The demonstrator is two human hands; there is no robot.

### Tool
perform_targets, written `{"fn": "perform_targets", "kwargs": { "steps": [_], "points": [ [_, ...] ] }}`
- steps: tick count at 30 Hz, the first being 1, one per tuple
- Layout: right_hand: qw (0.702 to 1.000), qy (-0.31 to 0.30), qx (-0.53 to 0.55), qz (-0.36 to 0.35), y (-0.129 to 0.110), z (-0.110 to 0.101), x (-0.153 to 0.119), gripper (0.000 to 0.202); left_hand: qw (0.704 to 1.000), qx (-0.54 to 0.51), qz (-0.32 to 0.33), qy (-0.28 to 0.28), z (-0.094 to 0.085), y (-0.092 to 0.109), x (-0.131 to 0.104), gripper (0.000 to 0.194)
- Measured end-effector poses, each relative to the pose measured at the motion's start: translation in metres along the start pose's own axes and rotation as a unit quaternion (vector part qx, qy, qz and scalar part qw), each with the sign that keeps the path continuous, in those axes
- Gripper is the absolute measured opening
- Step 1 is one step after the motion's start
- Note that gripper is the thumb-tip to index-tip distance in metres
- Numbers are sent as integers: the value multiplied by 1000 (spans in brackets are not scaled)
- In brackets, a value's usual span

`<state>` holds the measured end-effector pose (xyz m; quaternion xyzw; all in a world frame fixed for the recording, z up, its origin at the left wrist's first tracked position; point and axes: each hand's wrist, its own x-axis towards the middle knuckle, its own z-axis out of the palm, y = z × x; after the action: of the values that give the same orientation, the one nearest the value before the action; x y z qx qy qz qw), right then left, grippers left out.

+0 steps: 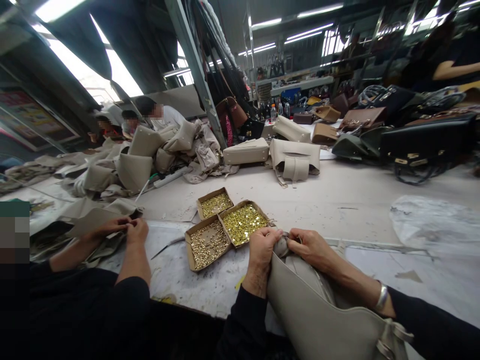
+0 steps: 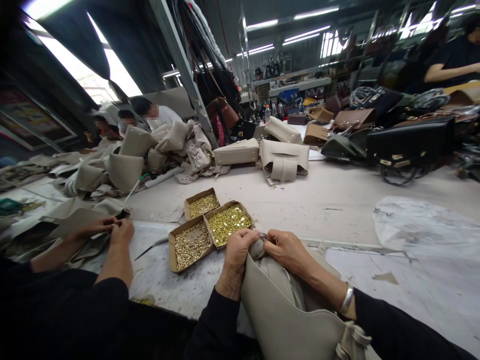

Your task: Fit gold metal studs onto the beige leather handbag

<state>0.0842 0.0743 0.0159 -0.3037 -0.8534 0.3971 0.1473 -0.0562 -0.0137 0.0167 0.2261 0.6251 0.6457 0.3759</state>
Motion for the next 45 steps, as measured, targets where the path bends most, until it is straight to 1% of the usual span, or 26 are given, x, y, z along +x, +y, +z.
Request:
{"fn": "perform_targets", "kwargs": {
  "steps": [4, 7, 8, 10, 12, 13, 14, 15, 17, 20, 22, 24, 26, 28, 30, 32, 34, 36, 38, 41, 43, 45],
  "points": [
    [1000, 9, -6, 8, -2, -5, -4, 19, 1000, 27, 1, 3, 1, 3, 0, 27],
    [1000, -9, 20, 4, -7, -15, -9, 24, 999, 47, 4, 10, 1, 8, 0, 26],
    [998, -19, 52, 8, -8, -18, -10, 26, 999, 51, 5, 12, 1, 9, 0, 26],
    [986, -43, 161, 24, -7, -24, -14, 32, 998, 57, 7, 17, 0, 12, -1, 27],
    [957, -58, 282, 36, -4, -27, -18, 39, 998, 60, 8, 22, 1, 13, -1, 27],
    [943, -59, 326, 37, -3, -27, -20, 40, 998, 62, 8, 25, 1, 13, -1, 27],
    [934, -57, 350, 35, -1, -28, -23, 39, 998, 63, 8, 27, 1, 14, -1, 27],
    [933, -53, 354, 30, 0, -28, -25, 37, 997, 65, 8, 29, 1, 14, -1, 27],
    [947, -44, 318, 12, 2, -28, -29, 31, 997, 69, 9, 32, 2, 14, -1, 27],
    [978, -2, 202, -53, 2, -30, -33, 22, 997, 75, 13, 33, 2, 14, -2, 26],
    [985, 37, 128, -111, -1, -31, -34, 15, 996, 79, 17, 33, 1, 14, -2, 26],
    [984, 53, 95, -143, -6, -31, -34, 10, 996, 82, 21, 33, 1, 13, -2, 26],
    [984, 32, 112, -132, -12, -29, -34, 5, 996, 83, 24, 33, 0, 12, -3, 26],
    [982, 9, 158, -107, -19, -27, -34, 10, 996, 84, 25, 32, -1, 11, -3, 26],
    [976, -2, 196, -93, -23, -24, -34, 13, 995, 86, 26, 32, -2, 12, -4, 26],
    [972, -8, 221, -85, -26, -21, -33, 17, 995, 89, 29, 34, -2, 12, -5, 26],
    [969, -29, 233, -78, -26, -17, -32, 23, 995, 92, 34, 33, -2, 13, -7, 26],
    [972, -51, 218, -72, -26, -10, -32, 23, 994, 94, 39, 30, -1, 14, -8, 25],
    [981, -62, 173, -69, -25, -4, -32, 22, 994, 96, 42, 28, 0, 14, -9, 24],
    [989, -47, 124, -70, -25, 2, -34, 16, 994, 99, 45, 28, -1, 14, -10, 25],
    [989, -36, 126, -72, -27, 2, -35, 14, 993, 102, 47, 28, -1, 14, -12, 25],
    [987, -37, 136, -73, -29, 0, -37, 17, 993, 104, 49, 28, -1, 15, -13, 25]
  ]
}}
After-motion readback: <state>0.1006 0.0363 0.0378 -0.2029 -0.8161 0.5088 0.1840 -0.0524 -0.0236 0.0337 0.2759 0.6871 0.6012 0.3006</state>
